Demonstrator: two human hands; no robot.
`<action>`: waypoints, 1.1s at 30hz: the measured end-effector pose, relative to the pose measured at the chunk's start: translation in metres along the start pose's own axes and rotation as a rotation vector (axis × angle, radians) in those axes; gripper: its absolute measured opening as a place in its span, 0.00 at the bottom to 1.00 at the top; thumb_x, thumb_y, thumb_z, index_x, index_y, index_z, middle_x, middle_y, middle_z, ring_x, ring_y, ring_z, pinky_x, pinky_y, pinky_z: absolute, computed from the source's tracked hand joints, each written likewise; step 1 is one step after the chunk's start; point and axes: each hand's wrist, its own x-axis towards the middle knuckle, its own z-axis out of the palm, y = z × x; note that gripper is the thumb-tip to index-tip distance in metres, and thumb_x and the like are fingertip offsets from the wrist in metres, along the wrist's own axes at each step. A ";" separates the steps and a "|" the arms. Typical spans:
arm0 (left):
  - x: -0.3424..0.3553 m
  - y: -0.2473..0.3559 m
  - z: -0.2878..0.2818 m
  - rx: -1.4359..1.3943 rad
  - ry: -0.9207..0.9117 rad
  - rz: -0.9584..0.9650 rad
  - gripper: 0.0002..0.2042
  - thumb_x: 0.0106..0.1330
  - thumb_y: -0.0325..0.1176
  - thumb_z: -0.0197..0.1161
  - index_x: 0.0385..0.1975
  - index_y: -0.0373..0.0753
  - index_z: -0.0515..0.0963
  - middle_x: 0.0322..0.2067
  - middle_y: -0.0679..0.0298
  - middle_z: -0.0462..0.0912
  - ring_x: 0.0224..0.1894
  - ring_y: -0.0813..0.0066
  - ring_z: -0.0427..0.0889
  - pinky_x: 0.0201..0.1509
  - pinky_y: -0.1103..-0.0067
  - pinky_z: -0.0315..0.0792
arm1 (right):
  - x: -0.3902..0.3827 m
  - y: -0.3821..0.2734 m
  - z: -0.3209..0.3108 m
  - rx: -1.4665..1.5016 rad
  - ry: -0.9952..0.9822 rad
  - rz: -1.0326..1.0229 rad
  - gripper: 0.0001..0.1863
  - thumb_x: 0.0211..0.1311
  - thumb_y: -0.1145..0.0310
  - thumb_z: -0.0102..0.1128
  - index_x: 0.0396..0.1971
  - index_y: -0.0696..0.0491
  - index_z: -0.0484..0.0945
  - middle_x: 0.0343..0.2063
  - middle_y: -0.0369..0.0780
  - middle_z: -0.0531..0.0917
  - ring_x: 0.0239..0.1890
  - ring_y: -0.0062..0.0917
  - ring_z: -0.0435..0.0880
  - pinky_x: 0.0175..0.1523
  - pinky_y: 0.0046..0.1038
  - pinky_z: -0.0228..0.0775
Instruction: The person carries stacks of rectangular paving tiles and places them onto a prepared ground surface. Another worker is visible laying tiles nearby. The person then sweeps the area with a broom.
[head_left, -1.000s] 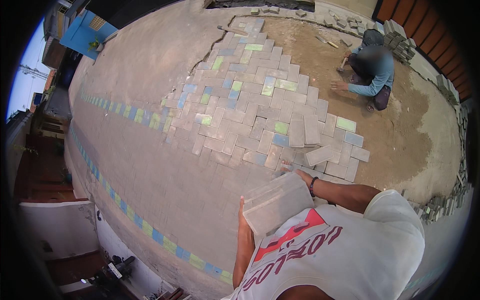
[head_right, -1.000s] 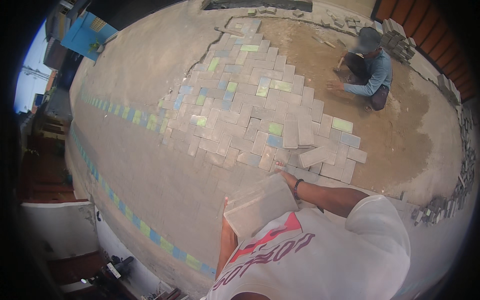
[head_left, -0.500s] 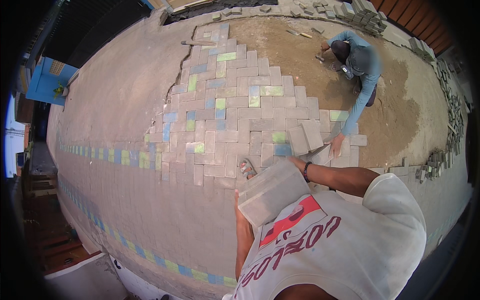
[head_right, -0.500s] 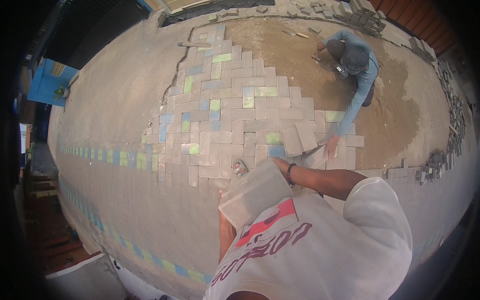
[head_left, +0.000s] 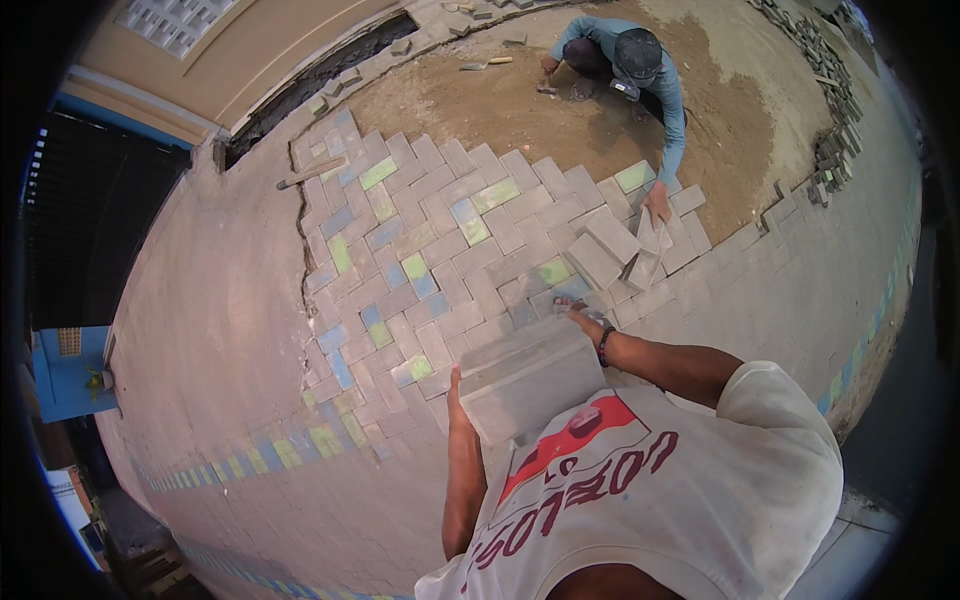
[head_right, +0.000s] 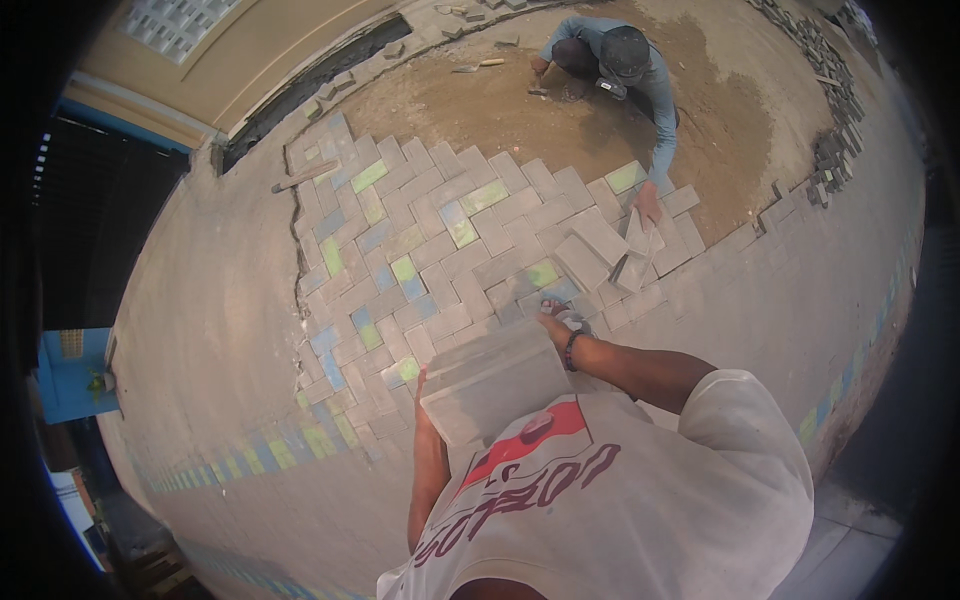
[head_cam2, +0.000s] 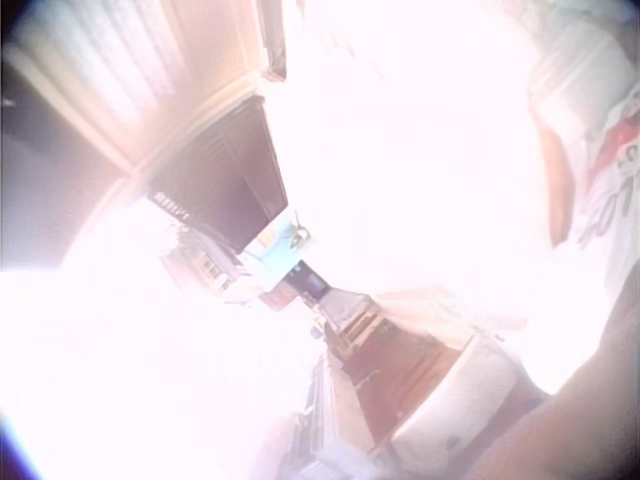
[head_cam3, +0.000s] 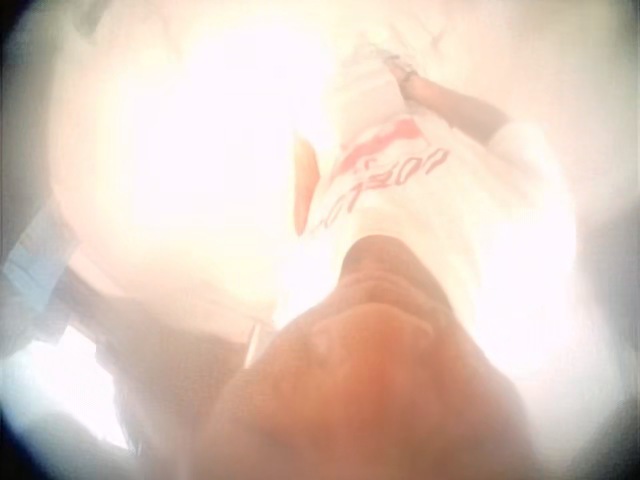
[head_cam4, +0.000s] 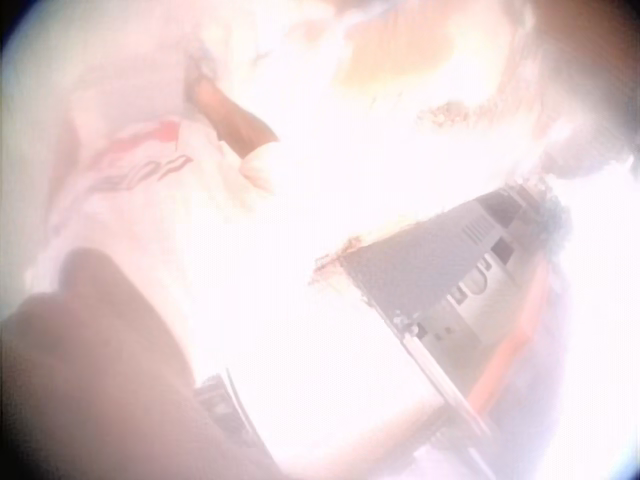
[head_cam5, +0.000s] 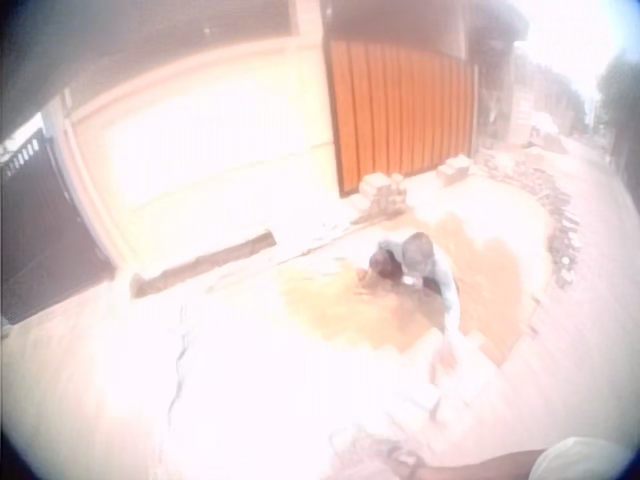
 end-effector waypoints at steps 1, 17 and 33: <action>0.004 0.008 0.001 0.020 -0.011 -0.007 0.27 0.65 0.53 0.44 0.50 0.34 0.69 0.43 0.55 0.76 0.42 0.63 0.76 0.45 0.72 0.72 | 0.002 -0.001 0.003 0.047 -0.019 0.009 0.27 0.58 0.47 0.40 0.50 0.51 0.69 0.47 0.41 0.75 0.47 0.33 0.75 0.50 0.36 0.67; 0.087 0.067 0.083 0.220 -0.066 -0.170 0.27 0.65 0.54 0.45 0.50 0.34 0.68 0.44 0.55 0.76 0.43 0.62 0.76 0.48 0.72 0.70 | 0.072 -0.033 -0.052 0.444 -0.253 -0.140 0.23 0.59 0.53 0.48 0.54 0.44 0.66 0.46 0.35 0.75 0.45 0.25 0.75 0.49 0.30 0.67; 0.193 0.098 0.175 0.446 -0.259 -0.321 0.29 0.64 0.56 0.43 0.53 0.37 0.67 0.45 0.56 0.75 0.45 0.65 0.76 0.47 0.73 0.71 | 0.021 -0.126 -0.029 1.047 -0.285 -0.175 0.22 0.57 0.58 0.48 0.51 0.52 0.69 0.46 0.37 0.76 0.46 0.25 0.76 0.53 0.27 0.66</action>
